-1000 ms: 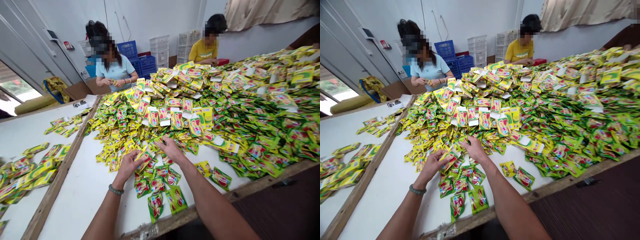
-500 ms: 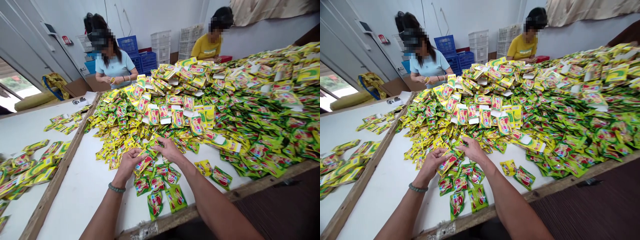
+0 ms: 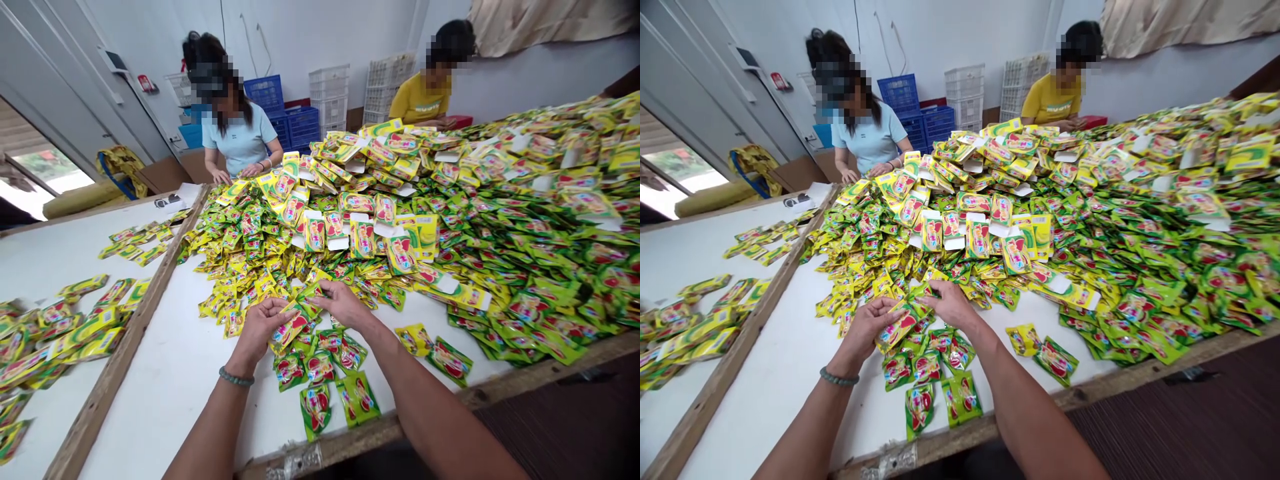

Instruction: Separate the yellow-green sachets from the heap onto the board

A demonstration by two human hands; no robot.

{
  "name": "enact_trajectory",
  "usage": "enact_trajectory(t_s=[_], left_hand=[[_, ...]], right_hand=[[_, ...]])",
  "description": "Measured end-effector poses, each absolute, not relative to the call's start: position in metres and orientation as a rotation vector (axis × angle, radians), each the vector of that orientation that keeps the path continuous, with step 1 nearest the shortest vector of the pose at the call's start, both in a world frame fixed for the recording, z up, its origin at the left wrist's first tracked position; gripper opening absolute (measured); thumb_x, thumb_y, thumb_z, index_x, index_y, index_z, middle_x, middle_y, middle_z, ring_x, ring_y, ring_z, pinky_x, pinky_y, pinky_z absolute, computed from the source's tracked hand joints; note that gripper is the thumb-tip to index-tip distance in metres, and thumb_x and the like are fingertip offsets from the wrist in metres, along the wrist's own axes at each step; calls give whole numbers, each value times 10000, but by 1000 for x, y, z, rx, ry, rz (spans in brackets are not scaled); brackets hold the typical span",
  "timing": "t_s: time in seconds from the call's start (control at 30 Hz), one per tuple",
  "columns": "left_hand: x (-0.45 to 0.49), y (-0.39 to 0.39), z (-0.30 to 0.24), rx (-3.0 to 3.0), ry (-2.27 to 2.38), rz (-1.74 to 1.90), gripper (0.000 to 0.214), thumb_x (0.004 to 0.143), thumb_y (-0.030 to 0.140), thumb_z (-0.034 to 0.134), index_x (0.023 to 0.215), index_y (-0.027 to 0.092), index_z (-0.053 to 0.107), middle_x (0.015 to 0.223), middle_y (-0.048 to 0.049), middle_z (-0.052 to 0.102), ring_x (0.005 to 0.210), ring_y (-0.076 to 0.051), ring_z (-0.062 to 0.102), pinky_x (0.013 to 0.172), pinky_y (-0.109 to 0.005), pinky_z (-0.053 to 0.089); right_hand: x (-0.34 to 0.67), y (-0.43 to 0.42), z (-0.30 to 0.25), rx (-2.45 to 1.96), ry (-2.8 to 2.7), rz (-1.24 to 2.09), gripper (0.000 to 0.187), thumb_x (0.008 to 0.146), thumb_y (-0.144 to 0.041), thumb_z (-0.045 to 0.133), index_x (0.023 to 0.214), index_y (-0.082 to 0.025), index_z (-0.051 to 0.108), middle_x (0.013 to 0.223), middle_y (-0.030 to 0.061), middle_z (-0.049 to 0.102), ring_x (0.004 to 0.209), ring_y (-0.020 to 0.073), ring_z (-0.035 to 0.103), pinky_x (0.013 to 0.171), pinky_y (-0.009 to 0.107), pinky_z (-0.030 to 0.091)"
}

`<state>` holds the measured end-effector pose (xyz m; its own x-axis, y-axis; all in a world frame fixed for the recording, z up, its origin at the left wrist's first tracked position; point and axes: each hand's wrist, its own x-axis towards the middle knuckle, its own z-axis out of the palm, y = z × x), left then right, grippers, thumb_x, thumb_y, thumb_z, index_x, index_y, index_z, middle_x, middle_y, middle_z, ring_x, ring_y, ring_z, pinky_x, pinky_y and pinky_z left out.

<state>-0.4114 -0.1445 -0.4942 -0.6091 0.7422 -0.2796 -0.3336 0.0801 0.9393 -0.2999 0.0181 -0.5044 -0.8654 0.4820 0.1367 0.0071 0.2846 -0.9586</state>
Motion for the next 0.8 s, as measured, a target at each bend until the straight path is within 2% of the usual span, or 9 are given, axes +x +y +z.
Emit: enact_trajectory(t_s=[0.1,0.27,0.4,0.53,0.6,0.73,0.8], left_hand=[[-409,-145,-490,446,1533,1591,343,550,233,811,819,138,619,704,-36,701,600,-152,646,591,-250,508],[-398,-143,-485,510,1355,1356,305,642,303,751,871,127,651,814,-76,700,651,-167,640,617,-271,503],[-397,-144,-486,519,1381,1389,322,650,322,740,902,150,638,804,-59,694,643,-170,631,637,-295,501],[-398,-144,-488,667,1530,1359,319,642,312,742,904,157,645,821,-38,691,697,-177,629,653,-274,488],[-398,-143,-488,735,1587,1344,325,639,318,742,903,156,647,818,-32,688,705,-175,624,652,-263,482],[-398,-140,-489,701,1611,1368,353,639,341,740,917,151,632,846,-41,688,706,-182,632,668,-281,491],[-397,-139,-489,649,1567,1381,360,641,341,739,923,152,622,823,-40,684,661,-175,632,646,-289,497]], right_hand=[[-299,20,-505,-360,-2207,1606,217,719,-382,644,723,-165,638,671,-13,569,685,142,510,635,247,394],[-301,18,-502,-293,-2214,1532,192,756,-358,616,753,-168,636,754,0,589,748,146,520,690,252,399],[-302,16,-500,-356,-2255,1368,126,781,-288,596,849,-188,633,820,9,607,793,157,526,734,271,396],[-302,14,-500,-330,-2429,1165,21,722,-186,645,735,-177,630,797,27,592,802,166,519,732,278,388],[-303,13,-502,-382,-2417,1196,33,713,-186,647,740,-176,629,781,19,592,750,151,529,691,264,395],[-306,11,-505,-548,-2137,1413,216,701,-302,673,877,-186,625,745,-9,619,682,137,558,637,248,423],[-306,8,-502,-552,-2113,1418,176,702,-312,674,820,-187,640,726,-4,633,681,143,572,643,255,429]])
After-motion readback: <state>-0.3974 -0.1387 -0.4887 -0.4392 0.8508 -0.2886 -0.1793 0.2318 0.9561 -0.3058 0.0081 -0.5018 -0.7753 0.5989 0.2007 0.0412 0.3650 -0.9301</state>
